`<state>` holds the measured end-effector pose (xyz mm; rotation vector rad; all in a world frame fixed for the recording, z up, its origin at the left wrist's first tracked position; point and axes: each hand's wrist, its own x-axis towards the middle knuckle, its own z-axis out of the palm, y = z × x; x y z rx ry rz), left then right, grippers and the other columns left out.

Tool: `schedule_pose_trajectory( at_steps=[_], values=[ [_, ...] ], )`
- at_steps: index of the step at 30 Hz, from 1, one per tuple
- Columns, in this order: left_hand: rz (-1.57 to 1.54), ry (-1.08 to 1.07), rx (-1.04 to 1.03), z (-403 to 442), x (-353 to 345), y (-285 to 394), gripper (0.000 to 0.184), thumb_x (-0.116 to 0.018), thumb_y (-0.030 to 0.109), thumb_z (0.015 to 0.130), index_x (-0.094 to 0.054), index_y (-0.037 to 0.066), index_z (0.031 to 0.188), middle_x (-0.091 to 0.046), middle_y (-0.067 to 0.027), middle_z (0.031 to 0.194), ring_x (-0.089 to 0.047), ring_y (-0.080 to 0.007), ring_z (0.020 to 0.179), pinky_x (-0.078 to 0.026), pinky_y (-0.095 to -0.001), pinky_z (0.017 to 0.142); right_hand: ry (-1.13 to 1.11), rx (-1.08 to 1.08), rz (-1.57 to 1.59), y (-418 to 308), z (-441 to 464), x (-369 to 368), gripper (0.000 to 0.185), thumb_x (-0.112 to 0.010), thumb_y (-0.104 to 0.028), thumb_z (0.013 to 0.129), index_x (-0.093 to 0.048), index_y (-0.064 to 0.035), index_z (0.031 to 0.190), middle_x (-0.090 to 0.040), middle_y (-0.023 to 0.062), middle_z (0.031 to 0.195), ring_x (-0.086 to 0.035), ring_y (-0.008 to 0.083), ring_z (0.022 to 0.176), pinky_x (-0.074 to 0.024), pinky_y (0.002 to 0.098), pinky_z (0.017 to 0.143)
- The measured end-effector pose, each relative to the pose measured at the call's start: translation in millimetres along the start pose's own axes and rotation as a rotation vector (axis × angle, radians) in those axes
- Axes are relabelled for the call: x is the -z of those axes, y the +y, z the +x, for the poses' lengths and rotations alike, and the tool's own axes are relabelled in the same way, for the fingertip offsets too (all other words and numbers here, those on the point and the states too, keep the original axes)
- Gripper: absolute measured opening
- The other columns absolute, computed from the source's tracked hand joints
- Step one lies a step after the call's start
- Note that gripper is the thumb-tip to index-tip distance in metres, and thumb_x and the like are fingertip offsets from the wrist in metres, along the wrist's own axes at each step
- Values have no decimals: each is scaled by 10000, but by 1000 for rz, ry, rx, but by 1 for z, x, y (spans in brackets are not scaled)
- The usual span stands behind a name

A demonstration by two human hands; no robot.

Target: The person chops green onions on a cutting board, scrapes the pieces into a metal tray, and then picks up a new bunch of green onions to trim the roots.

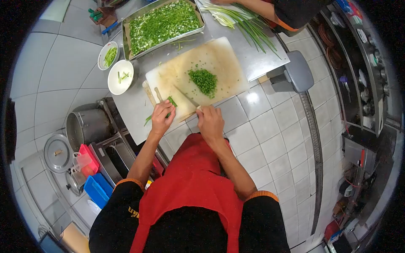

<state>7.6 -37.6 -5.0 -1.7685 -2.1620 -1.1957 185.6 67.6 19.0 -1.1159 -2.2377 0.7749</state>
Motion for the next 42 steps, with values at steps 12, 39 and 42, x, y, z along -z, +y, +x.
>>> schedule_pose_trajectory(
  at_steps=[12,39,42],
  values=[
    [-46,9,-28,3,2,-3,188,-758,-51,680,-659,25,821,-653,-97,916,-638,-290,934,-537,-370,791,97,-68,-179,21,53,23,109,-716,-162,770,-679,-87,841,-580,54,855,-527,296,820,-483,416,618],
    [-77,-16,-10,10,4,0,199,-760,-62,668,-657,18,818,-650,-97,891,-644,-286,901,-537,-357,776,107,-116,-147,16,56,25,156,-628,-126,838,-626,-19,952,-569,150,920,-522,347,868,-465,446,728],
    [-68,-27,-23,11,5,0,196,-759,-64,671,-657,17,818,-651,-98,889,-644,-284,903,-536,-356,775,53,-26,-78,8,44,17,164,-625,-131,841,-617,-23,964,-562,147,927,-519,347,875,-467,449,728]
  ],
)
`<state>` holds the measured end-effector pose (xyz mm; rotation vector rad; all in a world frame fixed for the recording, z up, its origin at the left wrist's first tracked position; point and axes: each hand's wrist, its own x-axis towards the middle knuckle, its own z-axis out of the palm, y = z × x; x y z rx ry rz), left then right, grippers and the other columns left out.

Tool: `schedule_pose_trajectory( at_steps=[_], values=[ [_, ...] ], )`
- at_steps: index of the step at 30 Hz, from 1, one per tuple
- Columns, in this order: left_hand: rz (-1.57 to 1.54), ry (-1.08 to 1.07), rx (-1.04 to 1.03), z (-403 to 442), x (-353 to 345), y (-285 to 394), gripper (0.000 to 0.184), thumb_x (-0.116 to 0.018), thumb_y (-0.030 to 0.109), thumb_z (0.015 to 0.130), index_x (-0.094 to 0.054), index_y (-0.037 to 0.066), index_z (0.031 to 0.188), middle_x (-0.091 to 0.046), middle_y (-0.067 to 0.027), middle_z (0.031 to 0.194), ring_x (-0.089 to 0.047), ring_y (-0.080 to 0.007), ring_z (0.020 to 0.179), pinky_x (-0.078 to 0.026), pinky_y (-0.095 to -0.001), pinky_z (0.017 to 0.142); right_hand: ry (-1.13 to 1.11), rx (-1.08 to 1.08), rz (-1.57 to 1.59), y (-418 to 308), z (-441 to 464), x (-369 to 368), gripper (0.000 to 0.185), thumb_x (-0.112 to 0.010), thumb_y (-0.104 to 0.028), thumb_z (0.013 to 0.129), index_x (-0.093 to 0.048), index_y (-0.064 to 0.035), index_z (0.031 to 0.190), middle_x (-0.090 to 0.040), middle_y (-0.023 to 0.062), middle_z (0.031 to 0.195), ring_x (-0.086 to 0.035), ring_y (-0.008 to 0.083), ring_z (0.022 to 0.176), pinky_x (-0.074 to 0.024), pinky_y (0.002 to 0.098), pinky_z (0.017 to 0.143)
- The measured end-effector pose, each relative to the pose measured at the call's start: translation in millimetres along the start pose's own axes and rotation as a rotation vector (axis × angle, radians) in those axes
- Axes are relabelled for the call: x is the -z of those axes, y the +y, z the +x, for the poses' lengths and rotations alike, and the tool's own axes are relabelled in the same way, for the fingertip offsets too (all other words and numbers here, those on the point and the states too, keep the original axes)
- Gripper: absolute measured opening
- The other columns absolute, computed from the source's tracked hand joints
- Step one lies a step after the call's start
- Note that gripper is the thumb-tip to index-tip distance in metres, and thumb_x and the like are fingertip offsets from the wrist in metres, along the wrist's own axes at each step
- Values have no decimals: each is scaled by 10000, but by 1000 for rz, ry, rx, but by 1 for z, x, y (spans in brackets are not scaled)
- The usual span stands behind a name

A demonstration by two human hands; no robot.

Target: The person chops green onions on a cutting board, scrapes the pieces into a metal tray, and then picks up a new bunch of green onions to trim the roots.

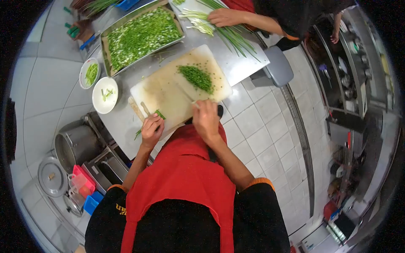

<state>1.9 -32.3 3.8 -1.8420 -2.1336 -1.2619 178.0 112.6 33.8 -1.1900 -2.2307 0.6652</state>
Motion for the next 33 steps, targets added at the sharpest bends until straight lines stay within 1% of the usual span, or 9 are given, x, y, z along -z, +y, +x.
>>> schedule_pose_trajectory(
  at_steps=[4,9,11,15,18,20,23,26,33],
  values=[
    [3,-50,-8,2,3,-1,205,-758,-69,671,-662,15,831,-653,-95,897,-644,-286,910,-533,-358,777,-49,-124,-13,-3,-2,2,168,-625,-137,839,-600,-32,968,-550,137,933,-519,342,883,-475,448,725],
    [-2,-86,-38,12,0,0,205,-751,-61,672,-662,25,835,-648,-87,885,-641,-282,904,-537,-362,793,26,-69,-16,3,4,7,163,-629,-129,845,-592,-15,956,-547,144,913,-539,334,840,-475,441,679],
    [-46,-89,-53,18,-7,0,199,-753,-54,676,-660,27,833,-646,-89,882,-642,-281,900,-540,-361,794,4,-281,254,-7,2,11,188,-645,-142,857,-597,6,962,-578,136,888,-574,285,806,-475,375,696],
    [-101,-88,-56,31,-17,1,190,-753,-48,682,-657,29,828,-645,-90,881,-643,-278,894,-543,-363,790,7,-398,382,-14,-6,14,199,-637,-153,869,-592,13,970,-601,130,880,-573,234,729,-469,326,683],
    [-112,-136,-36,34,-23,0,179,-759,-51,686,-669,15,826,-655,-104,901,-645,-286,916,-535,-371,790,-121,-496,516,-21,-9,27,212,-636,-162,867,-593,14,978,-616,107,833,-548,197,680,-459,310,642],
    [-128,-119,-34,38,-29,0,172,-750,-39,689,-656,28,817,-649,-88,875,-645,-281,891,-539,-376,787,-292,-447,469,-27,-5,38,202,-618,-156,877,-573,39,900,-642,188,796,-623,365,727,-481,396,643],
    [-153,-93,-63,51,-42,4,156,-743,-32,697,-661,30,815,-652,-86,878,-646,-280,891,-538,-368,783,-299,-257,393,-14,-14,28,181,-564,-144,909,-558,28,964,-629,248,805,-608,448,747,-482,459,643],
    [-130,-99,-53,61,-57,9,155,-749,-44,694,-672,18,813,-659,-97,887,-646,-273,919,-534,-358,778,-305,-249,192,-14,-13,26,190,-499,-128,935,-504,10,1065,-606,304,831,-574,507,755,-468,531,643],
    [-210,-63,-25,67,-63,8,154,-745,-23,689,-672,32,813,-657,-82,876,-637,-270,912,-533,-348,773,-450,-184,143,-13,-13,27,152,-453,-135,944,-417,-2,1007,-600,317,846,-576,512,728,-462,574,638]
  ],
)
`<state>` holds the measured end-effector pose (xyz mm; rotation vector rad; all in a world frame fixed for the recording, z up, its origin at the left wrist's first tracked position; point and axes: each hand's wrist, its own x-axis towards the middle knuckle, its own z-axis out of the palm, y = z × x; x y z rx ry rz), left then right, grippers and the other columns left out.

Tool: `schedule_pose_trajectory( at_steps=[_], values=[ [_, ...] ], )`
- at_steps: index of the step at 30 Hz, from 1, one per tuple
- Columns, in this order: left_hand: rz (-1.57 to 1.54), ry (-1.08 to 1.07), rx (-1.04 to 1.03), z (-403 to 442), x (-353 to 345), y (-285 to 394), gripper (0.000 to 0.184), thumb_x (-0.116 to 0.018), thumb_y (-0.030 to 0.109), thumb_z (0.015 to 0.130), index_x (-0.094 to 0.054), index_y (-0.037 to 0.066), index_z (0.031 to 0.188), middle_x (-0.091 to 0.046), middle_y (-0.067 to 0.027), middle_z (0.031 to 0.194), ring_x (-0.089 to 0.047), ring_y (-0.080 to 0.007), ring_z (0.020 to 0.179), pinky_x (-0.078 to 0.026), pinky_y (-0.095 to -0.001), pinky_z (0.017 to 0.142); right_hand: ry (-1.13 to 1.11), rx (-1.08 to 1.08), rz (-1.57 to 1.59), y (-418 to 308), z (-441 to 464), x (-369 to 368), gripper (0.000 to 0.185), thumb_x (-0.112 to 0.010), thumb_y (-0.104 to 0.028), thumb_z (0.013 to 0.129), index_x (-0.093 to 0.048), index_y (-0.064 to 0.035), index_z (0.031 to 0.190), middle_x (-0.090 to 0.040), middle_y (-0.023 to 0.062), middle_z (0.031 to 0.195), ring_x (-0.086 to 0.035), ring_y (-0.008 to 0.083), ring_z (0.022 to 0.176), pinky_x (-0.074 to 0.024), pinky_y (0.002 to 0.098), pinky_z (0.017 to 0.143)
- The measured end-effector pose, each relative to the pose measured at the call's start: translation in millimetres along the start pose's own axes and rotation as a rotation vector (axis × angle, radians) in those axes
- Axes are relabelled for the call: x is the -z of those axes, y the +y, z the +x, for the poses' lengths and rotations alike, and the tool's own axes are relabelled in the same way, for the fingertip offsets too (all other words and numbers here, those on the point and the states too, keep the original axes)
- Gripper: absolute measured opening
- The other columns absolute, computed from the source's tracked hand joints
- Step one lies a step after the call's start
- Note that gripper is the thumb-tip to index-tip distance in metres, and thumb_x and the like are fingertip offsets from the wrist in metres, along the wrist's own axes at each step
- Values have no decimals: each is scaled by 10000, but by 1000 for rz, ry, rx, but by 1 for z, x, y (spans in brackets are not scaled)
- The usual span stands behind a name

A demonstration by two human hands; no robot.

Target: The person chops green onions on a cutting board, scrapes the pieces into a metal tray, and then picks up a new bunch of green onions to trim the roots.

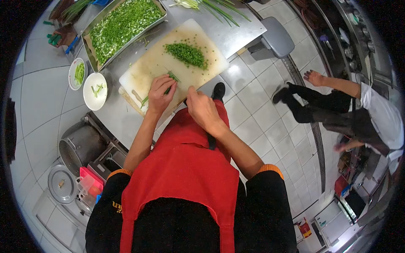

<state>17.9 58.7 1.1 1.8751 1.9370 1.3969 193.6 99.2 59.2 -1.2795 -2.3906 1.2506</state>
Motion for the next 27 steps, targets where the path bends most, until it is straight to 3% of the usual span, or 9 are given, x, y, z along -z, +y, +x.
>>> schedule_pose_trajectory(
  at_steps=[8,18,27],
  values=[
    [39,17,-18,-1,0,-1,160,-741,-30,684,-680,29,819,-660,-80,880,-641,-267,883,-538,-343,765,-88,-119,-113,-6,4,-3,149,-416,-152,922,-387,-10,955,-612,283,717,-597,505,701,-462,595,665],
    [36,29,39,0,0,3,145,-745,-32,687,-690,22,811,-663,-91,863,-650,-271,867,-541,-348,757,-175,-86,-235,-1,15,-5,94,-436,-73,876,-406,-5,933,-627,283,726,-633,472,716,-508,553,659],
    [76,8,8,1,-2,2,145,-750,-43,675,-691,24,789,-667,-86,851,-652,-261,857,-538,-340,743,-53,-126,-284,20,-11,-26,71,-452,-84,881,-434,-25,915,-632,243,677,-649,432,654,-522,538,575]
  ],
)
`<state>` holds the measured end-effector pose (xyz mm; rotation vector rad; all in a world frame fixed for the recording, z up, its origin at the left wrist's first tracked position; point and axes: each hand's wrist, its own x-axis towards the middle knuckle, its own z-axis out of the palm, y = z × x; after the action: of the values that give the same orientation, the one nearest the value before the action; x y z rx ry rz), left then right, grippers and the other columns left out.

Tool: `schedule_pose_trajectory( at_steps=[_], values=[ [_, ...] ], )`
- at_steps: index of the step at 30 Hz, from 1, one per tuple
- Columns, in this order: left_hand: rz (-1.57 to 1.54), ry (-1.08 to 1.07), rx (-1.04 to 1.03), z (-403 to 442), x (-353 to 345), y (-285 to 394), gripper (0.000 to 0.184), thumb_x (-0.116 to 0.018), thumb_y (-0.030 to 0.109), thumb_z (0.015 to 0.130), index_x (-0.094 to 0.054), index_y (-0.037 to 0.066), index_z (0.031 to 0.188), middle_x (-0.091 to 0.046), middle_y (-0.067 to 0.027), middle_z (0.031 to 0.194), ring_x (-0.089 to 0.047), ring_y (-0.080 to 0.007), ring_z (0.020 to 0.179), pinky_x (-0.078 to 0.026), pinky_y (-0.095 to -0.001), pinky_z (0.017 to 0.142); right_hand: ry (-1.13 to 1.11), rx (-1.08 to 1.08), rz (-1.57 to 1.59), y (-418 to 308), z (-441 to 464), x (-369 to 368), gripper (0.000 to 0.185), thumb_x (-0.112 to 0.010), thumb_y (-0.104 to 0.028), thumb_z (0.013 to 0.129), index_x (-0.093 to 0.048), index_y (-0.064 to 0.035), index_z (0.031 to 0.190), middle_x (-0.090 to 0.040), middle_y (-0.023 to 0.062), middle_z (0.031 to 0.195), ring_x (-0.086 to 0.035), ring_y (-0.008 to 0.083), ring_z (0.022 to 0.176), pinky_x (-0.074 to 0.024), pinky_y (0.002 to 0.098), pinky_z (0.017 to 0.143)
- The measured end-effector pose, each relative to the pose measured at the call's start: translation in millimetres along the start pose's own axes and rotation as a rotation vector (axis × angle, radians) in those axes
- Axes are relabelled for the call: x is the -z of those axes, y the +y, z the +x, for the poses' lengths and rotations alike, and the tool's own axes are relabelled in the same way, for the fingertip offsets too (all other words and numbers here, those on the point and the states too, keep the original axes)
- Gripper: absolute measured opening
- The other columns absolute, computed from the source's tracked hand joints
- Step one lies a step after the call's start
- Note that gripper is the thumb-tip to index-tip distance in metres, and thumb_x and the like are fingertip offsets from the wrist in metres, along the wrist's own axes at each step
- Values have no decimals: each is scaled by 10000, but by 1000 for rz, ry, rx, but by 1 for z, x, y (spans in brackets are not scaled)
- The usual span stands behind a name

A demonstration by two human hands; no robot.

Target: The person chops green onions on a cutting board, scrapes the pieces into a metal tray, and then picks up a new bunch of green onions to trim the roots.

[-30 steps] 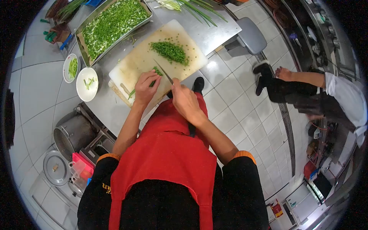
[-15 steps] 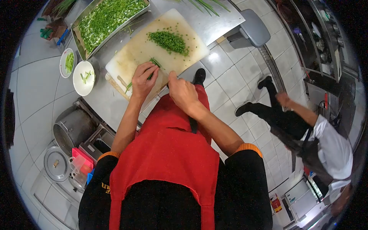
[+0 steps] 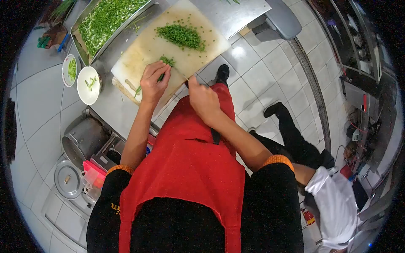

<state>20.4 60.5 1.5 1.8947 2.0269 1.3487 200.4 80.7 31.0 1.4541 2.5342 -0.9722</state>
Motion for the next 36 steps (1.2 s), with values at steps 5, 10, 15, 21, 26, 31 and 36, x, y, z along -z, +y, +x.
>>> schedule_pose_trajectory(
  at_steps=[5,10,15,21,26,31,36],
  values=[
    [28,-4,-21,0,2,2,132,-744,-41,680,-688,28,778,-668,-72,860,-646,-251,866,-535,-336,742,-50,-33,66,22,-33,3,96,-453,-110,886,-413,-34,930,-605,257,628,-625,451,609,-502,553,546],
    [37,6,-21,-3,2,1,133,-747,-36,680,-693,30,783,-670,-68,860,-645,-245,868,-537,-331,747,-52,24,91,12,-19,19,94,-445,-103,888,-406,-24,921,-600,265,622,-619,458,607,-495,560,546],
    [29,27,-9,-4,3,0,141,-751,-34,676,-698,28,791,-672,-73,861,-651,-245,857,-540,-330,747,17,131,67,-3,6,19,126,-465,-105,914,-393,-6,945,-574,244,590,-591,457,579,-477,550,524],
    [-18,43,24,-4,2,0,148,-752,-41,670,-695,22,791,-672,-80,854,-654,-252,854,-541,-336,746,-56,79,9,-14,16,18,92,-447,-93,884,-426,-6,905,-625,269,689,-636,457,654,-516,542,585],
    [-3,20,12,-3,2,0,152,-743,-55,668,-695,20,791,-669,-84,849,-655,-258,857,-540,-338,745,-47,12,-6,-16,17,9,78,-448,-90,878,-432,-21,912,-632,260,693,-643,452,677,-525,540,612],
    [-9,20,12,-5,2,-2,149,-744,-56,669,-694,19,788,-668,-90,845,-656,-258,858,-540,-339,745,-90,-65,33,15,-23,-6,77,-441,-95,881,-411,-38,924,-623,258,674,-631,457,650,-511,555,583],
    [-33,26,37,-3,4,-1,147,-750,-47,667,-693,22,783,-667,-87,843,-654,-251,857,-538,-335,738,-51,0,74,20,-31,5,114,-460,-108,915,-385,-23,909,-569,231,590,-601,426,589,-481,523,524]
  ],
)
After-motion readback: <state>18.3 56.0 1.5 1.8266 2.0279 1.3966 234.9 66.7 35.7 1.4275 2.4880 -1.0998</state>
